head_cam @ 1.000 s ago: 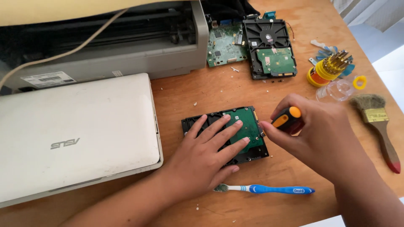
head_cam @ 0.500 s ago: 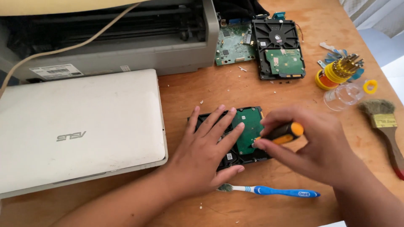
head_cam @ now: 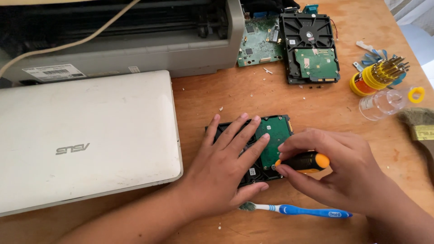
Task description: Unscrew the controller board from a hard disk drive using a precision screwdriver.
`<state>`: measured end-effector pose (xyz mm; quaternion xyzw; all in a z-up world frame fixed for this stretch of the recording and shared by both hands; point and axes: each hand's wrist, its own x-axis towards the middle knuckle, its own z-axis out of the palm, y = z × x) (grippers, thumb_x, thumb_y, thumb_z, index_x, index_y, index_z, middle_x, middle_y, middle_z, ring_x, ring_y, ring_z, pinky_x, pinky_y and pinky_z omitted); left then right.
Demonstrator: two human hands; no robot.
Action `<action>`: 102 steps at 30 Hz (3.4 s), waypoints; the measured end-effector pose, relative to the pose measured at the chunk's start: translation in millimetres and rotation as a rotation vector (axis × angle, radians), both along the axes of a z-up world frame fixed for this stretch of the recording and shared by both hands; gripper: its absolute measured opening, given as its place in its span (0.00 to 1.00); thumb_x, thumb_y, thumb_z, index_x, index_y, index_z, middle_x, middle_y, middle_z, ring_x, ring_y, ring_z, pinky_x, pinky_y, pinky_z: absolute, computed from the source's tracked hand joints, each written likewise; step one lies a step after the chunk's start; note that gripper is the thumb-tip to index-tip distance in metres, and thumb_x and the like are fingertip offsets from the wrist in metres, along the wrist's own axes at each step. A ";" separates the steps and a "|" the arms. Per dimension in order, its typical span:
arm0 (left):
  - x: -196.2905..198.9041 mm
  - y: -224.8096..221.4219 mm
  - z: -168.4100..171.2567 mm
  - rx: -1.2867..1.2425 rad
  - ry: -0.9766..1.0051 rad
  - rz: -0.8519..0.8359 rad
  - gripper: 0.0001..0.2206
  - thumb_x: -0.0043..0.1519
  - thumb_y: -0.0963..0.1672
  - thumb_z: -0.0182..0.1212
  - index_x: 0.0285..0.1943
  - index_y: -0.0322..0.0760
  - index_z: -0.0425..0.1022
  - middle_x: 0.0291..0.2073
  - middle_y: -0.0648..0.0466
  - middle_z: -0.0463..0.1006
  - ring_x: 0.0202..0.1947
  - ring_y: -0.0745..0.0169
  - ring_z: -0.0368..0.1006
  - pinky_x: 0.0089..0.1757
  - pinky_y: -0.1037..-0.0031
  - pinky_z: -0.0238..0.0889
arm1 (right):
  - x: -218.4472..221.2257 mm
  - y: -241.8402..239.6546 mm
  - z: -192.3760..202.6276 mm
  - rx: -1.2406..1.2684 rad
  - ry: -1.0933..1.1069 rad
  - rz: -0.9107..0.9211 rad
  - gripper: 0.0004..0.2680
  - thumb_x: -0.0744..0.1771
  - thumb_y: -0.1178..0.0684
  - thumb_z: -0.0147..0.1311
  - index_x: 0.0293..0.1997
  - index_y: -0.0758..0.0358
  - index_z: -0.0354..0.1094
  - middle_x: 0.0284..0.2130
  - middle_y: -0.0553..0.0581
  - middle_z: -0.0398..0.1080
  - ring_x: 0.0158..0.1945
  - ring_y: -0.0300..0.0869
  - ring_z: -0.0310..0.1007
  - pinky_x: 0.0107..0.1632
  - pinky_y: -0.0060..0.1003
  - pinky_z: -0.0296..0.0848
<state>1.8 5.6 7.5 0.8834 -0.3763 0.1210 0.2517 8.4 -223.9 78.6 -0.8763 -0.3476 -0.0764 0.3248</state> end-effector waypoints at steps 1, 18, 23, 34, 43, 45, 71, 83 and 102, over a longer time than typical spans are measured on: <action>0.1 -0.1 -0.8 -0.001 0.002 0.002 0.36 0.59 0.57 0.64 0.72 0.36 0.65 0.74 0.38 0.58 0.76 0.39 0.50 0.68 0.35 0.34 | -0.6 0.3 0.5 -0.001 0.002 0.002 0.10 0.62 0.53 0.65 0.42 0.60 0.69 0.32 0.48 0.79 0.29 0.31 0.81 0.38 0.23 0.80; -5.0 -2.6 -0.6 0.064 -0.036 0.064 0.42 0.60 0.59 0.58 0.75 0.26 0.56 0.76 0.40 0.55 0.77 0.45 0.47 0.70 0.43 0.31 | 8.9 8.9 -13.6 0.118 0.199 -0.257 0.07 0.62 0.52 0.68 0.34 0.58 0.72 0.26 0.48 0.75 0.25 0.30 0.74 0.33 0.22 0.76; -5.9 -2.2 -2.3 0.045 -0.029 0.082 0.43 0.58 0.60 0.62 0.76 0.30 0.56 0.76 0.39 0.55 0.77 0.42 0.47 0.69 0.41 0.34 | 7.5 2.2 -8.1 0.169 0.126 -0.303 0.07 0.64 0.55 0.66 0.40 0.61 0.70 0.33 0.50 0.76 0.36 0.33 0.75 0.43 0.26 0.74; -3.1 -1.3 -1.5 0.036 -0.028 0.057 0.40 0.58 0.59 0.61 0.73 0.32 0.62 0.74 0.36 0.57 0.76 0.38 0.48 0.69 0.39 0.34 | 6.4 5.7 -26.2 0.038 -0.190 -0.291 0.10 0.64 0.53 0.70 0.39 0.61 0.70 0.35 0.51 0.76 0.36 0.36 0.76 0.43 0.29 0.72; -1.6 -1.0 -0.7 0.044 -0.013 0.046 0.38 0.59 0.59 0.60 0.72 0.33 0.63 0.74 0.36 0.56 0.76 0.37 0.48 0.68 0.38 0.35 | 10.0 7.5 -27.3 0.005 -0.175 -0.324 0.09 0.64 0.53 0.71 0.37 0.60 0.71 0.33 0.49 0.76 0.34 0.34 0.75 0.42 0.27 0.71; -2.2 -2.5 -1.4 0.048 -0.060 0.056 0.38 0.57 0.59 0.62 0.70 0.32 0.65 0.73 0.35 0.59 0.74 0.35 0.52 0.67 0.37 0.38 | 10.9 8.8 -31.7 -0.028 -0.216 -0.370 0.09 0.65 0.52 0.71 0.37 0.59 0.71 0.33 0.48 0.75 0.35 0.35 0.75 0.42 0.29 0.69; -5.7 -4.9 -6.2 0.125 -0.089 0.101 0.41 0.60 0.62 0.57 0.76 0.37 0.58 0.76 0.41 0.54 0.76 0.42 0.48 0.68 0.42 0.37 | 33.5 -5.4 -24.6 0.125 -0.215 -0.421 0.06 0.68 0.60 0.66 0.38 0.65 0.69 0.32 0.52 0.73 0.34 0.38 0.73 0.42 0.31 0.71; -3.8 -3.8 -5.4 0.110 -0.083 0.093 0.41 0.59 0.62 0.58 0.75 0.35 0.60 0.76 0.40 0.55 0.76 0.41 0.48 0.68 0.41 0.38 | 40.4 -10.4 -32.4 0.084 -0.212 -0.475 0.07 0.69 0.59 0.67 0.38 0.62 0.68 0.33 0.50 0.74 0.34 0.38 0.74 0.43 0.32 0.69; -4.2 -4.4 -6.1 0.097 -0.061 0.083 0.40 0.60 0.61 0.59 0.75 0.34 0.60 0.76 0.40 0.55 0.76 0.41 0.48 0.68 0.39 0.36 | 44.2 -6.1 -18.0 0.101 0.000 -0.488 0.07 0.68 0.54 0.69 0.36 0.60 0.73 0.31 0.50 0.76 0.30 0.33 0.74 0.36 0.25 0.72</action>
